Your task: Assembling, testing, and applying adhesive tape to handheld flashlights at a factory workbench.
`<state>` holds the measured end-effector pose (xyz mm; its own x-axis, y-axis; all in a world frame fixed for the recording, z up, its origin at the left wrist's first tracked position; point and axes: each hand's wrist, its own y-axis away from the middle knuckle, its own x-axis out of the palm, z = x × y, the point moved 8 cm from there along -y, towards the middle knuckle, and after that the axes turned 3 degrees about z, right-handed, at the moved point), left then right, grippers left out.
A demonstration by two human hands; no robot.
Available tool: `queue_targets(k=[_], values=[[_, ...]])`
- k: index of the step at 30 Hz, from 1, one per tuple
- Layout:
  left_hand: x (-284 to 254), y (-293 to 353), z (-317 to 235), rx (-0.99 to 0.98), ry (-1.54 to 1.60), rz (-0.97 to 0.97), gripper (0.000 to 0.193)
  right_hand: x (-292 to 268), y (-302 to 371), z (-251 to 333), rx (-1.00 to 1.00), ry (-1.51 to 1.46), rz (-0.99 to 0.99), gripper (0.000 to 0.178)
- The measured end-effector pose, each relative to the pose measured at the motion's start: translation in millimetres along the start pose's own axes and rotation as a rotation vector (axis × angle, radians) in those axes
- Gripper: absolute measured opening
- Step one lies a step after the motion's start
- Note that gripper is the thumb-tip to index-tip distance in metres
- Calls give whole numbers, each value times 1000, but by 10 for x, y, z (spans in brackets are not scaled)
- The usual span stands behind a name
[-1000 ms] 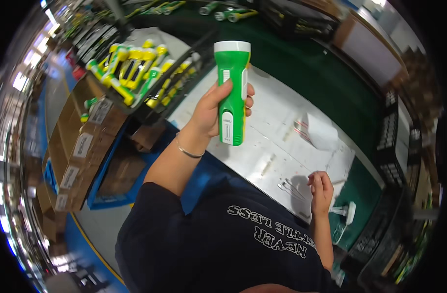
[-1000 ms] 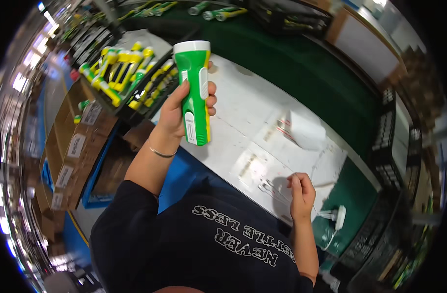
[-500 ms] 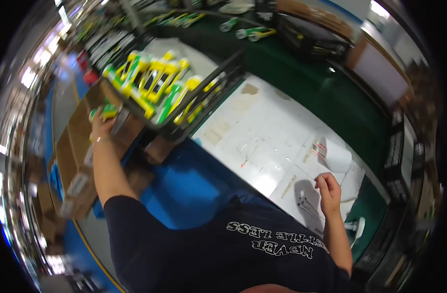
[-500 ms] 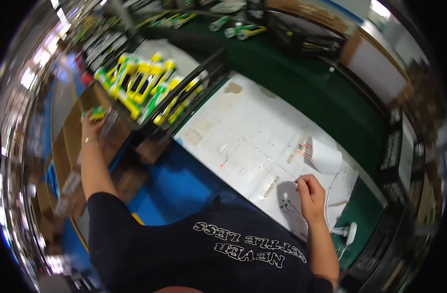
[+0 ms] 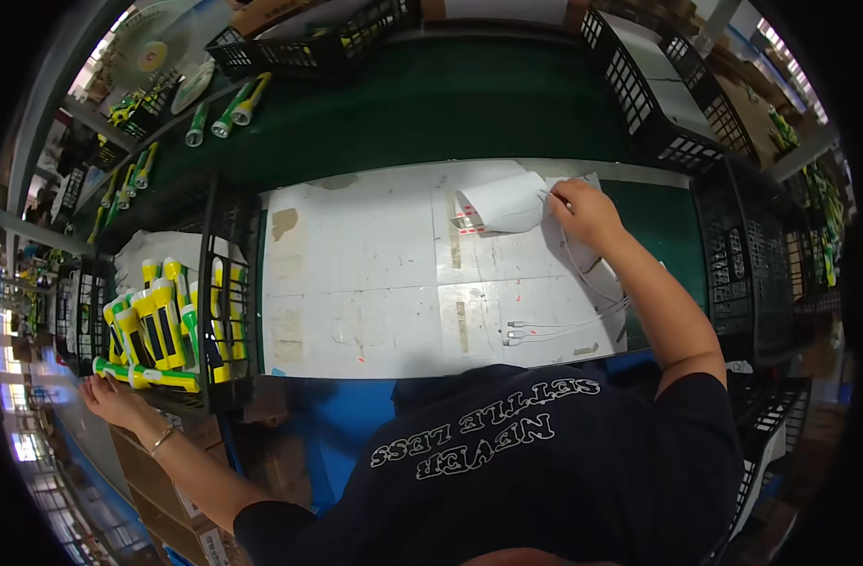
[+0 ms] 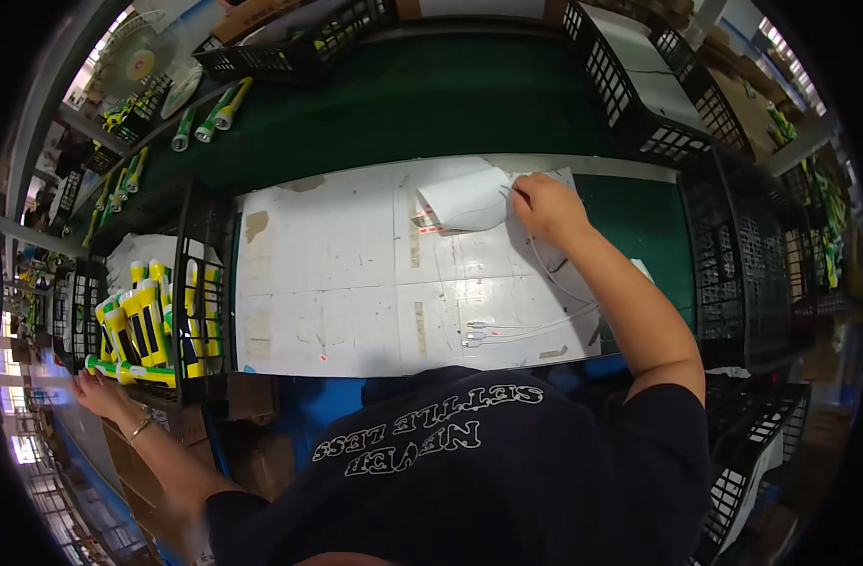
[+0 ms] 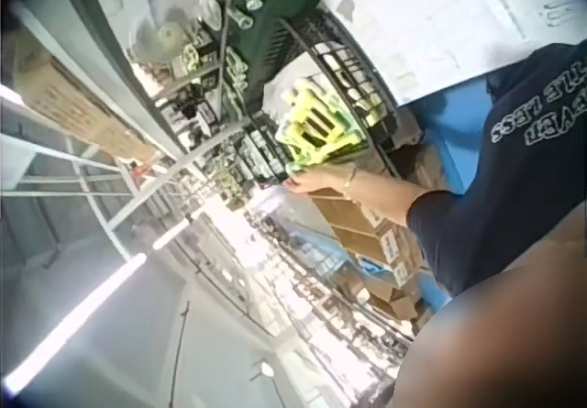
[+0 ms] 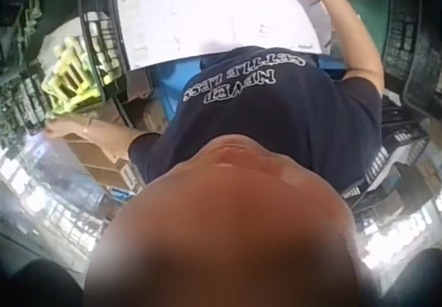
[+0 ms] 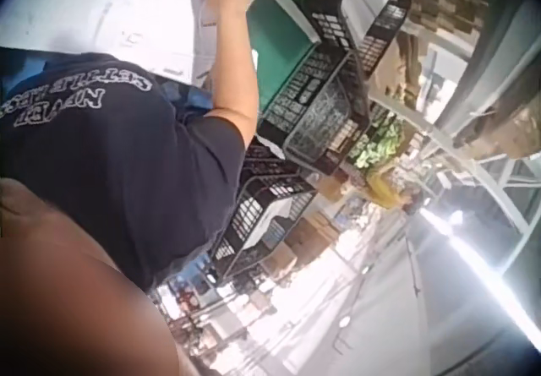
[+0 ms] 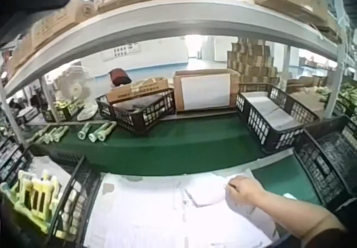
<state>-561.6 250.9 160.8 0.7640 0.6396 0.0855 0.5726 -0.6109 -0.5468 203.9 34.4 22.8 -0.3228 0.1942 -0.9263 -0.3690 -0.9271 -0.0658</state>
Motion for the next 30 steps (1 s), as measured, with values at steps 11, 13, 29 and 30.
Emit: queue_targets(k=[11,13,29,30], values=[[3479,4181,-1243,430,93,1408,41,-322,-441,38,-112,-19,32,18],[3666,4512,-1191,441,103,1479,42,-106,-394,-218,-69,103,250,21],[3758,4708,-466,-215,369,1306,42,-1887,-3652,-792,-98,546,-534,65],[3729,4705,-402,-266,388,1286,42,-1961,-3901,-794,-30,576,-530,68]])
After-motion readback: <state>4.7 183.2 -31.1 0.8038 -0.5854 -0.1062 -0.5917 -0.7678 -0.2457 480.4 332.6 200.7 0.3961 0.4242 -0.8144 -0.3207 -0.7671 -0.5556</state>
